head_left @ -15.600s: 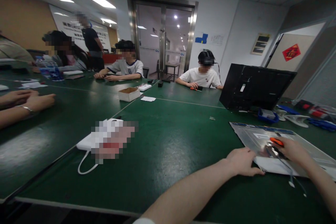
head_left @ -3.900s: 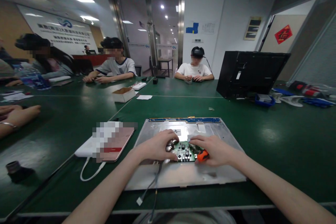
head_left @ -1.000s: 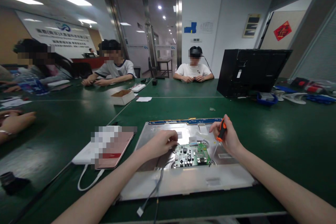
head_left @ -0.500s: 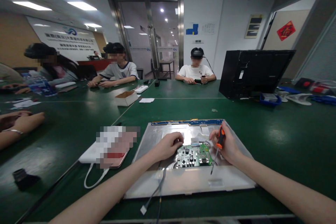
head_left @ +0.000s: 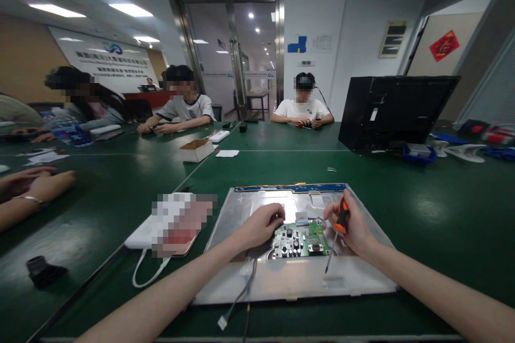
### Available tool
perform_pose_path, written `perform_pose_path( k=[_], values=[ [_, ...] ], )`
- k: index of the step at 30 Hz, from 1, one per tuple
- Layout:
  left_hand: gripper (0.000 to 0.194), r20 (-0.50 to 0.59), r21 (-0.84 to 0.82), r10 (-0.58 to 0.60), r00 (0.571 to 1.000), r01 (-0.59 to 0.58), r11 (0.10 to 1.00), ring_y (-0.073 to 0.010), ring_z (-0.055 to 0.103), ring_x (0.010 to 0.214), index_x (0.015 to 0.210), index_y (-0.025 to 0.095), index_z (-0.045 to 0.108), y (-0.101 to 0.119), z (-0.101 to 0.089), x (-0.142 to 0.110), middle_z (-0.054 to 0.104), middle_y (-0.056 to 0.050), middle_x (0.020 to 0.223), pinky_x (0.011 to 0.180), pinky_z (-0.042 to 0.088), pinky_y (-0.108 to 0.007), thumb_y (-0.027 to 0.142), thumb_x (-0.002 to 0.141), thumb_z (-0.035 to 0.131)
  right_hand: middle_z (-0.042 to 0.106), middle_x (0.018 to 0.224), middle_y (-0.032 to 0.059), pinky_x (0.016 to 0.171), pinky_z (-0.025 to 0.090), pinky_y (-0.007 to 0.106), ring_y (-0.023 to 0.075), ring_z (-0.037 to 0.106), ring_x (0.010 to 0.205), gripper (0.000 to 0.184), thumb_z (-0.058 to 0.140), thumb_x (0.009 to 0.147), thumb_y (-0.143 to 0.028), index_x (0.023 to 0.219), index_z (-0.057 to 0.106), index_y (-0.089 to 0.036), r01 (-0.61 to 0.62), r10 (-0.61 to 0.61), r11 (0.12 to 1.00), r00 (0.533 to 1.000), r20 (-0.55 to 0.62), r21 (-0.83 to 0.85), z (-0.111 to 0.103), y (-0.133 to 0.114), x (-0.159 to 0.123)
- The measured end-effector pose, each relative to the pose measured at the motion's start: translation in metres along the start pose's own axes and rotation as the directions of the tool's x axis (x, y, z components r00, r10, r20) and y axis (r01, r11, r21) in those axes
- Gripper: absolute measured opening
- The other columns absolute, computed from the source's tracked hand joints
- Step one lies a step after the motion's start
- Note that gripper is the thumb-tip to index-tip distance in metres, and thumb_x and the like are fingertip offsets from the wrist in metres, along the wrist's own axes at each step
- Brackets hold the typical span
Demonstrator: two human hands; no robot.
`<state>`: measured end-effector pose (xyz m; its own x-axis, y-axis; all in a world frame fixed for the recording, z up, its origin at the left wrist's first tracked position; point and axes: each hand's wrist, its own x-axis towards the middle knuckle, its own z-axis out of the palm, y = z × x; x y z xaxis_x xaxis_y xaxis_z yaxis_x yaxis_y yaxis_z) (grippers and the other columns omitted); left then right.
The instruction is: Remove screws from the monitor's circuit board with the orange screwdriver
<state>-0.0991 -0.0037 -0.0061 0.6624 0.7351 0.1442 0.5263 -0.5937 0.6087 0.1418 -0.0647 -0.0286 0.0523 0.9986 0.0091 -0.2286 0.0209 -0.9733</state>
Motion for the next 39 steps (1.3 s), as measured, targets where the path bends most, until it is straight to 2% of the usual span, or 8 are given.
perform_pose_path(
  k=[9,16,19,22,26,29,32,39],
  values=[
    [0.006,-0.01,-0.147,-0.034,0.999,0.032,0.989,-0.0172,0.058,0.077,0.082,0.018,0.057,-0.002,-0.01,0.003,0.064,-0.002,0.082,0.072,0.047,-0.028,0.017,0.085,0.053,0.025,0.033,-0.0082,0.032,0.013,0.019,0.0043,0.017,0.03,0.073,0.049,0.075,-0.085,0.055,0.064,-0.017,0.021,-0.012,0.99,0.998,-0.06,0.142,-0.012,-0.013,0.006],
    [0.007,0.137,-0.203,-0.073,0.988,0.101,0.974,-0.0162,0.058,0.073,0.084,0.016,0.064,-0.007,-0.019,0.003,0.064,-0.001,0.077,0.069,0.045,-0.026,0.021,0.083,0.06,0.034,0.036,-0.0065,0.032,0.014,0.019,0.0042,0.022,0.031,0.067,0.057,0.075,-0.08,0.059,0.066,-0.016,0.059,-0.049,0.985,0.997,-0.067,0.162,-0.017,-0.02,0.011],
    [0.012,0.157,-0.222,-0.065,0.985,0.099,0.97,-0.0167,0.058,0.074,0.084,0.017,0.066,-0.009,-0.019,0.004,0.065,-0.001,0.079,0.07,0.045,-0.027,0.028,0.084,0.062,0.035,0.037,-0.0057,0.032,0.016,0.019,0.0051,0.027,0.031,0.072,0.053,0.073,-0.085,0.058,0.065,-0.016,0.069,-0.067,0.994,0.997,-0.022,0.079,-0.007,-0.024,0.013],
    [0.016,0.15,-0.21,-0.058,0.987,0.089,0.974,-0.0163,0.056,0.071,0.081,0.017,0.066,-0.01,-0.017,0.005,0.063,0.0,0.074,0.068,0.044,-0.026,0.033,0.082,0.065,0.039,0.04,-0.005,0.033,0.019,0.019,0.0048,0.031,0.033,0.074,0.057,0.066,-0.089,0.055,0.063,-0.016,0.046,-0.047,0.998,0.999,0.025,0.05,0.016,-0.035,0.019],
    [0.014,0.111,-0.179,-0.042,0.993,0.061,0.982,-0.0148,0.052,0.065,0.079,0.017,0.065,-0.012,-0.015,0.004,0.059,0.002,0.067,0.063,0.041,-0.025,0.031,0.082,0.064,0.043,0.042,-0.0054,0.033,0.02,0.02,0.0055,0.034,0.034,0.065,0.068,0.062,-0.081,0.054,0.061,-0.017,0.03,-0.034,0.996,0.998,0.043,0.083,0.054,-0.046,0.038],
    [0.012,0.097,-0.168,-0.029,0.995,0.045,0.985,-0.0139,0.051,0.064,0.078,0.017,0.064,-0.013,-0.014,0.003,0.058,0.002,0.067,0.062,0.04,-0.024,0.028,0.081,0.065,0.057,0.053,-0.0033,0.036,0.025,0.018,0.0062,0.043,0.042,0.05,0.084,0.054,-0.062,0.065,0.064,-0.017,0.037,-0.046,0.983,0.998,0.042,0.178,0.071,-0.043,0.054],
    [0.008,0.094,-0.165,-0.014,0.995,0.029,0.986,-0.0137,0.052,0.064,0.078,0.016,0.065,-0.013,-0.015,0.003,0.058,0.002,0.068,0.064,0.04,-0.024,0.024,0.08,0.065,0.055,0.054,-0.0062,0.039,0.027,0.017,0.0066,0.046,0.047,0.048,0.091,0.046,-0.047,0.071,0.063,-0.018,0.035,-0.034,0.98,0.999,-0.009,0.197,0.071,-0.034,0.066],
    [0.007,0.113,-0.209,-0.013,0.994,0.036,0.977,-0.0141,0.054,0.066,0.08,0.016,0.067,-0.013,-0.018,0.003,0.062,0.001,0.07,0.064,0.042,-0.024,0.022,0.081,0.064,0.059,0.063,-0.0047,0.036,0.032,0.016,0.0075,0.049,0.049,0.054,0.085,0.051,-0.053,0.08,0.056,-0.018,0.109,-0.086,0.987,0.979,-0.185,0.118,0.059,-0.017,0.067]
  ],
)
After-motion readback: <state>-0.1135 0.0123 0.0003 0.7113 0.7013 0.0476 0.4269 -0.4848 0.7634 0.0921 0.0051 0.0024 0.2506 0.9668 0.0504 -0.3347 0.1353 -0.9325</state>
